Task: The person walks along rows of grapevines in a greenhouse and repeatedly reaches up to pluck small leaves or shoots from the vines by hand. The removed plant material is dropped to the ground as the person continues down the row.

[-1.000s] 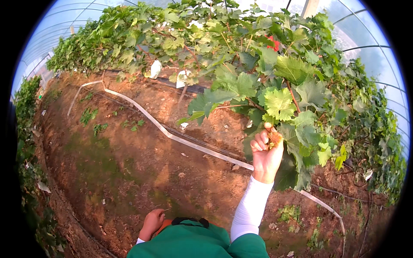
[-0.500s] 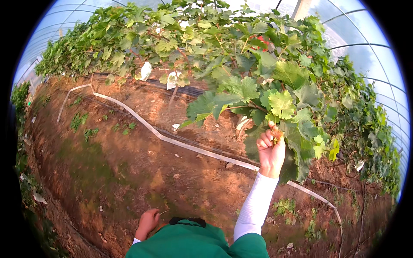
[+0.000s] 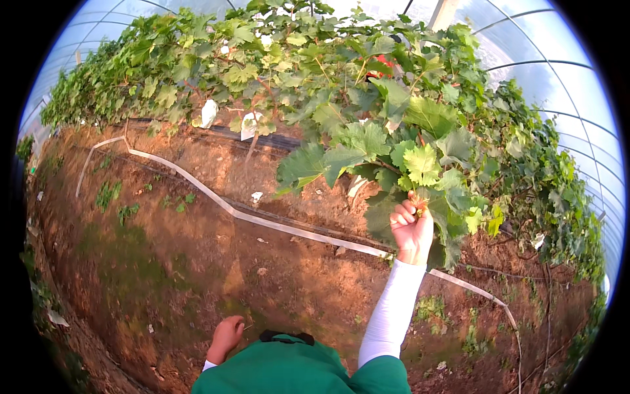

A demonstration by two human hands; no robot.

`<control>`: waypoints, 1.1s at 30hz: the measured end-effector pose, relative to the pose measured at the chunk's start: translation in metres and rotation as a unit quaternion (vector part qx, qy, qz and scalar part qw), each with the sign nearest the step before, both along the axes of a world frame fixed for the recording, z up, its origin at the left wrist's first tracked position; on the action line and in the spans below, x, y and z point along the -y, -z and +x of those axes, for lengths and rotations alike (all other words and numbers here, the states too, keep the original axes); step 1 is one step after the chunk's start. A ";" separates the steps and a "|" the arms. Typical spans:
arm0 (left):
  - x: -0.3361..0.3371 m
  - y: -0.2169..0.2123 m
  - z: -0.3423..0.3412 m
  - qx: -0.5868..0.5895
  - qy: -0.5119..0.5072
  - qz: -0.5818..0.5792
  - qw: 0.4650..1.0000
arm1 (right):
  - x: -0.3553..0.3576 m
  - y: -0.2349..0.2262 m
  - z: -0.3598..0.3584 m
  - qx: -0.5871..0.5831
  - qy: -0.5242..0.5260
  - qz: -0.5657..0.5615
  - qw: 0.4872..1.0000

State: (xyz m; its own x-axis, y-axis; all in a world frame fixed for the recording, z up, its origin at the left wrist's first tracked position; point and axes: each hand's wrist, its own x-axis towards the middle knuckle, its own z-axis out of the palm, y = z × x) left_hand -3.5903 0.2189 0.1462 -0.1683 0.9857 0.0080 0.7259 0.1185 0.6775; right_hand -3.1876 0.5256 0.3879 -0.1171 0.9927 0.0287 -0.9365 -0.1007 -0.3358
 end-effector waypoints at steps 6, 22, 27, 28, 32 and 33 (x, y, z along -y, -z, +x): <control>0.001 -0.003 -0.005 -0.004 -0.009 0.002 1.000 | -0.010 0.002 0.007 -0.002 -0.017 0.000 1.000; 0.036 -0.001 -0.022 -0.010 -0.034 -0.030 0.999 | 0.009 0.012 -0.022 0.052 0.006 0.080 0.995; 0.053 0.007 -0.038 -0.024 -0.047 -0.022 0.998 | -0.009 0.021 -0.017 0.049 -0.020 0.104 0.993; 0.059 0.010 -0.041 -0.022 -0.062 -0.022 0.998 | -0.011 0.023 -0.024 0.055 -0.027 0.108 0.992; 0.067 0.038 -0.047 -0.029 -0.069 -0.042 0.996 | -0.003 0.014 -0.062 0.167 0.017 0.116 0.979; 0.069 0.046 -0.049 -0.026 -0.071 -0.046 0.996 | 0.007 0.008 -0.085 0.231 0.048 0.119 0.964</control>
State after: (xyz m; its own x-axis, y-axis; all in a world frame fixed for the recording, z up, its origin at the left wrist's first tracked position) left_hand -3.6397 0.1502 0.1000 -0.3078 0.9490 -0.0683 0.7312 0.2818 0.6213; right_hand -3.2724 0.5182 0.3799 -0.0808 0.9711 0.2246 -0.6823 0.1104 -0.7227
